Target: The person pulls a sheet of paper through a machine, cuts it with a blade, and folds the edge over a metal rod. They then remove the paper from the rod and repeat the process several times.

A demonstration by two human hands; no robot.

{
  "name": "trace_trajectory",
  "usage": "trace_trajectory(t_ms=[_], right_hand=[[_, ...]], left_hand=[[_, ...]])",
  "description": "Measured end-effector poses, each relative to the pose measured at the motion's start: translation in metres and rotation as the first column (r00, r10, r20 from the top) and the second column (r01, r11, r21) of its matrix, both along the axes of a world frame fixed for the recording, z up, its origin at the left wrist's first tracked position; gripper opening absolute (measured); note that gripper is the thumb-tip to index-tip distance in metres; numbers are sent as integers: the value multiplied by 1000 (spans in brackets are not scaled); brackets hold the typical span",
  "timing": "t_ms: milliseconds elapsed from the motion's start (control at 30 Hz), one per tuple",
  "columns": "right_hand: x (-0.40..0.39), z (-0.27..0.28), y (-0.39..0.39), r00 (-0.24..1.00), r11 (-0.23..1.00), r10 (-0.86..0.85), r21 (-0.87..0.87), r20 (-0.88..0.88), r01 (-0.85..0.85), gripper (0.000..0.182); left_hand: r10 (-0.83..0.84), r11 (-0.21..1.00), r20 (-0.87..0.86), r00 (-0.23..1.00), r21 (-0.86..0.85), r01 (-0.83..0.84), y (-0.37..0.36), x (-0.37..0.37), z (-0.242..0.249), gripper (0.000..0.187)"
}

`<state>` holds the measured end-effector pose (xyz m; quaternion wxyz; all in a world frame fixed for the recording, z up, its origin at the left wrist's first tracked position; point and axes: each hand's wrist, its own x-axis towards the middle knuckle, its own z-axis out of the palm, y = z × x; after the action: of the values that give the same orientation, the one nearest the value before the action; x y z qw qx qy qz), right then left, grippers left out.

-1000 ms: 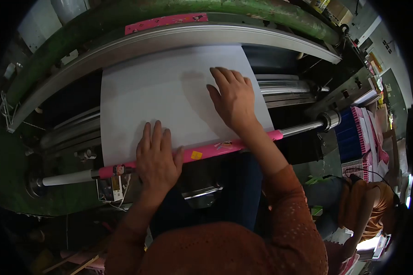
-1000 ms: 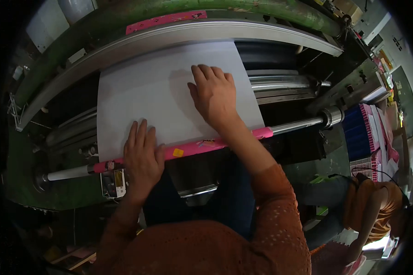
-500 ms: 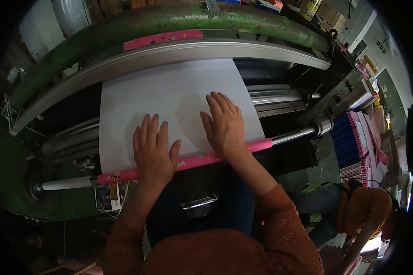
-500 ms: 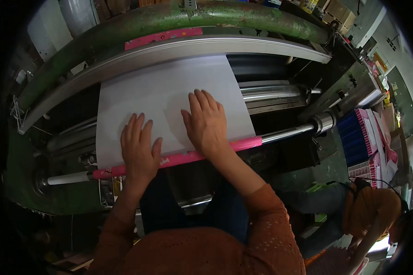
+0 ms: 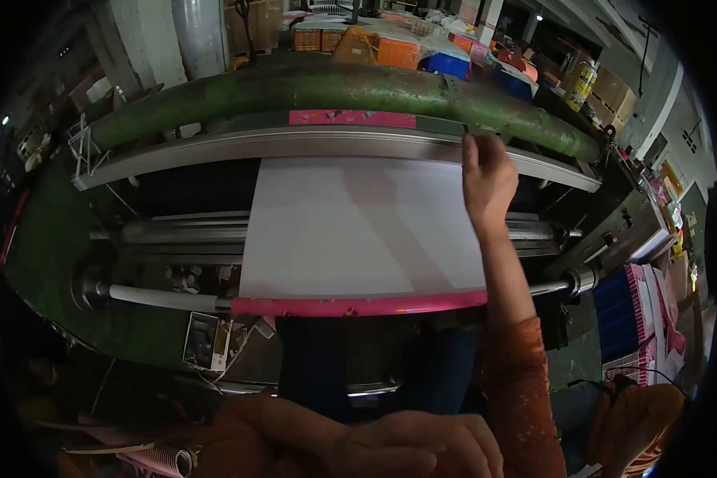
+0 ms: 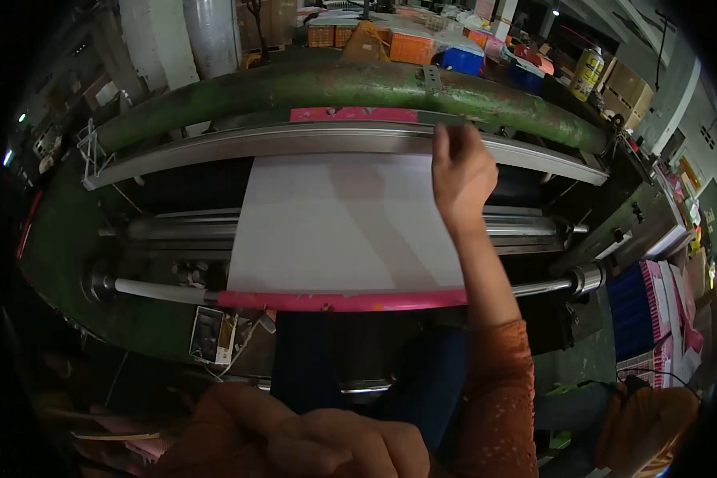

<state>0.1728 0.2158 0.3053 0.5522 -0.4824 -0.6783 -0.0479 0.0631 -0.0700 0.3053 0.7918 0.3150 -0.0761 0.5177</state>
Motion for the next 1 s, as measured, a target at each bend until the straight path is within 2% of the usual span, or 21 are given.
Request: trace_trajectory(t_ms=[33,100,167,200,267,367,433,467,500,533,567,633,700,733,800,833,900,1000], right_hand=[[0,16,18,995,996,-86,0,57,87,33],[-4,40,56,993,969,-108,-219,58,118,42],[-1,53,88,983,871,122,-460,-137,-173,41],[-9,51,86,958,907,156,-349,-240,-236,38],[-3,31,122,940,939,189,-226,-285,-258,33],[-17,23,50,877,890,371,-151,-306,-430,18],[-20,0,-7,692,707,629,-110,-354,-699,9],[-19,-16,-38,613,609,684,-152,-395,-778,6],[-16,-29,-73,614,544,686,-286,-391,-789,5],[-11,-38,-105,659,503,697,-463,-282,-730,3],[-3,-56,-125,652,467,743,-580,-153,-668,5],[10,-110,-156,613,356,774,-690,-160,-630,9],[25,-155,-177,692,380,715,-774,-102,-507,7],[36,-181,-184,701,385,705,-774,-105,-503,7],[68,-229,-190,794,562,578,-798,189,-220,9],[82,-246,-193,802,565,567,-797,189,-212,9],[102,-268,-197,909,637,387,-757,155,-142,11],[119,-279,-197,946,655,295,-749,131,-100,11]], left_hand=[[3,1000,-5,1000,14,-3,-6,-2,-3,44],[12,999,-11,1000,35,-11,-19,5,-10,44],[28,999,-10,1000,46,-27,-23,9,-12,44],[38,998,-7,999,47,-38,-23,7,-12,44],[58,997,-4,998,52,-57,-38,16,-22,44],[72,995,0,997,76,-72,-34,10,-24,44],[65,993,6,998,94,-65,-26,17,-26,44],[54,993,10,999,105,-54,-25,16,-28,44],[39,992,13,999,116,-40,-24,14,-30,44],[23,992,18,1000,127,-25,-23,24,-33,44],[3,990,25,1000,140,-6,-22,23,-35,44],[-45,986,39,998,162,38,-19,28,-38,44],[-92,980,44,995,181,83,-20,41,-43,44],[-116,975,44,992,193,105,-18,43,-44,44],[-163,962,47,986,228,148,-16,46,-47,44],[-186,955,48,981,244,169,-15,50,-48,44],[-226,940,48,973,272,205,-5,51,-47,44],[-279,915,50,959,317,249,6,43,-47,44]])
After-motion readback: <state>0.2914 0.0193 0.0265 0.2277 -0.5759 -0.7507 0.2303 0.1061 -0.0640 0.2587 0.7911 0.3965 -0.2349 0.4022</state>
